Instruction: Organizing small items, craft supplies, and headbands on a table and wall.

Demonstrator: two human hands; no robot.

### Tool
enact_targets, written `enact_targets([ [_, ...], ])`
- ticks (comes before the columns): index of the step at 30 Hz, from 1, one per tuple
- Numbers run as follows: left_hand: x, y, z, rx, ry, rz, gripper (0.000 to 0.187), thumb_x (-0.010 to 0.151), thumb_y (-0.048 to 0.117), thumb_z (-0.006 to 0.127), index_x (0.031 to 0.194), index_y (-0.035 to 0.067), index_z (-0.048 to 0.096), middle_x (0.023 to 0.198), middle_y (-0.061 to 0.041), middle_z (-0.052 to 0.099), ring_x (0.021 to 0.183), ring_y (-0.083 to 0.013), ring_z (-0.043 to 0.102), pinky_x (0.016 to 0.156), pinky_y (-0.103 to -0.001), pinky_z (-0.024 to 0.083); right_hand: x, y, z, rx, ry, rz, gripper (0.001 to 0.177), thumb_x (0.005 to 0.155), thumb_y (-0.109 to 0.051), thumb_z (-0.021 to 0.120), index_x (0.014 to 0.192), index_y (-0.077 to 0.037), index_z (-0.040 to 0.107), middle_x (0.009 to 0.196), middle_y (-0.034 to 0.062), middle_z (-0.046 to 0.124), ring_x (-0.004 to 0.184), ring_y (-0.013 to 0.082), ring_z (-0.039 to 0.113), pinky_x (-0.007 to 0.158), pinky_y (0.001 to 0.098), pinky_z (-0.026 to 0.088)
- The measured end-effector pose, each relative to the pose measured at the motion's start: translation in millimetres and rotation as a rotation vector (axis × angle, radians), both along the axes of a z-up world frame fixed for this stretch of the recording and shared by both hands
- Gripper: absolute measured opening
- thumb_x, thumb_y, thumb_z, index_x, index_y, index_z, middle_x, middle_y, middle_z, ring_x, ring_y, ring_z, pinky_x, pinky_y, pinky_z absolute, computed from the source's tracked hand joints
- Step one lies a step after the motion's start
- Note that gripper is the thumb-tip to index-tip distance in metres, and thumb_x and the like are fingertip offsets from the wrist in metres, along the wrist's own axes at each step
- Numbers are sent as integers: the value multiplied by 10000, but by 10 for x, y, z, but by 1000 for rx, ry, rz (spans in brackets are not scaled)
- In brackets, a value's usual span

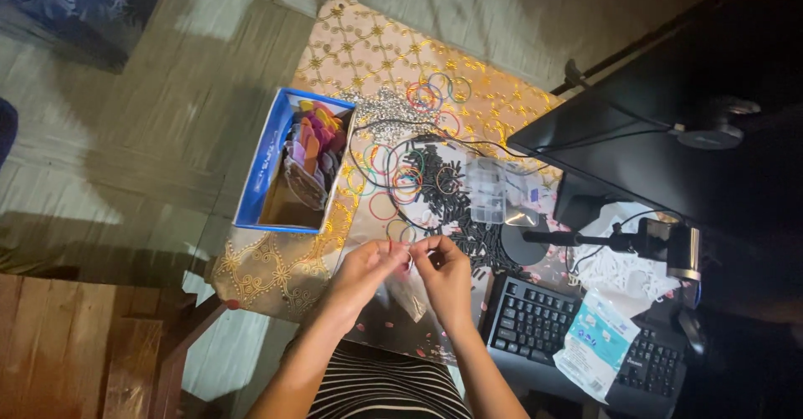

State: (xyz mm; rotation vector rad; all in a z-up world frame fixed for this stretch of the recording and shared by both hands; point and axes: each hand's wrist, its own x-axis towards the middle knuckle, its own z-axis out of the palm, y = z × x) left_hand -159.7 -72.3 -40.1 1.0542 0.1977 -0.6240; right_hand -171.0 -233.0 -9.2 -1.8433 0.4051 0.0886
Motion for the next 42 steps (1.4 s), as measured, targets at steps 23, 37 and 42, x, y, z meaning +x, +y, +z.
enact_targets([
  [23, 319, 136, 422, 938, -496, 98, 141, 822, 138, 784, 851, 38, 689, 773, -121, 750, 739, -296, 721, 680, -406, 531, 132, 139, -621, -784, -74, 114, 110, 798, -156, 764, 868, -80, 727, 928, 142, 710, 790, 382, 687, 696, 479, 544],
  [37, 464, 37, 472, 1135, -646, -52, 165, 837, 151, 778, 923, 56, 676, 752, -161, 711, 760, -389, 653, 704, -514, 487, 250, -193, -242, -639, -256, -83, 66, 910, -46, 674, 943, -26, 620, 840, 127, 693, 775, 293, 672, 707, 435, 520],
  [42, 504, -11, 242, 930, -571, 18, 405, 858, 204, 775, 1151, 56, 537, 897, -115, 759, 804, -305, 735, 686, -411, 538, 189, -390, 241, 281, -120, 51, 113, 1018, -121, 644, 972, -19, 629, 879, 20, 682, 838, 98, 637, 778, 254, 506],
])
